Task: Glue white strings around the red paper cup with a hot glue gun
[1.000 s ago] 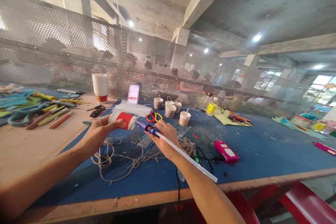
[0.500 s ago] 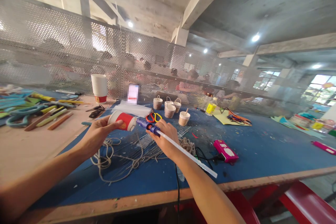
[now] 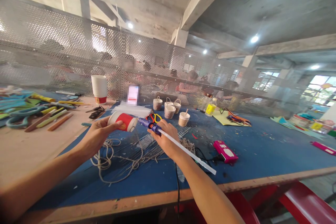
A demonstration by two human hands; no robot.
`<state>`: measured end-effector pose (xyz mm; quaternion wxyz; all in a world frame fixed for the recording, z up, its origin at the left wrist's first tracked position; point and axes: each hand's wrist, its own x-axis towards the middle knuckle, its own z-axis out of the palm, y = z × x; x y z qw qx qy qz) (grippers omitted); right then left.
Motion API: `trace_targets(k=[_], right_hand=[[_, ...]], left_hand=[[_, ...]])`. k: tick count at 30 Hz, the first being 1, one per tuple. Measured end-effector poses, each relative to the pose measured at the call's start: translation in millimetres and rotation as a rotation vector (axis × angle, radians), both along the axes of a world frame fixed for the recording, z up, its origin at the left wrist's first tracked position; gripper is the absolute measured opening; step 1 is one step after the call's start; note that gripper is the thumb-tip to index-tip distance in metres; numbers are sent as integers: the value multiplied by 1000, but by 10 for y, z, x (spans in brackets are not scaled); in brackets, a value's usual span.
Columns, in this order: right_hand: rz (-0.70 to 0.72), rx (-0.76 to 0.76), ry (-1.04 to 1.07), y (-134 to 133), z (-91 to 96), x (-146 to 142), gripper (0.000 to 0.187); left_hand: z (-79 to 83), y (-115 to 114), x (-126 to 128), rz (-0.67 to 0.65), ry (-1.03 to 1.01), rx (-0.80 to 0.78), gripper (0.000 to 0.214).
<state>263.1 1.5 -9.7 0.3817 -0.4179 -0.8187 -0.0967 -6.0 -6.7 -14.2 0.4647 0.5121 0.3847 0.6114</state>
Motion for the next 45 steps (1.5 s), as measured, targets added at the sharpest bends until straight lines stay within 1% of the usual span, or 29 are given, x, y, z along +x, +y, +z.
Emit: trace_targets(k=[2,4,7,10,13,15,16,19,22,27,31,38,41,45], right_hand=[[18,-28,59,20,-15,3,29],[53,-117,161,42,-24,3,31],[91,-366,331,96,-31,4,35],[78,-624,534,191,-62,21,36],[132,-864,789,296,-118,47,24],[179,-975,886,345,-151,57,19],[192,-1006,909,360,-162,60,18],[178,-1029,926,386,-181,70,18],[124,-1019,917,418,-196,99,22],[33,-964,843,509,-262,170,30],[-14,-987,784,527,-304,186,34],[-56,-1067,658,459,-231,220,47],[-68,-1073,607,460,-209,254,47],[-89,-1039,550,463,-188,283,45]], left_hand=[[16,-4,9,1,-16,6,32],[34,-4,20,9,-40,13,33],[56,4,29,27,-85,6,34],[68,15,26,43,-134,-22,33],[75,21,15,39,-172,-35,30],[79,23,7,31,-185,-36,28],[81,22,4,28,-190,-36,28],[83,23,-2,21,-195,-33,29],[79,32,-7,34,-195,-30,29],[59,65,-21,53,-190,-40,27],[47,73,-32,35,-209,-37,22],[55,63,-21,21,-202,-18,22],[57,60,-16,27,-196,-20,23],[52,58,-20,30,-201,-31,24]])
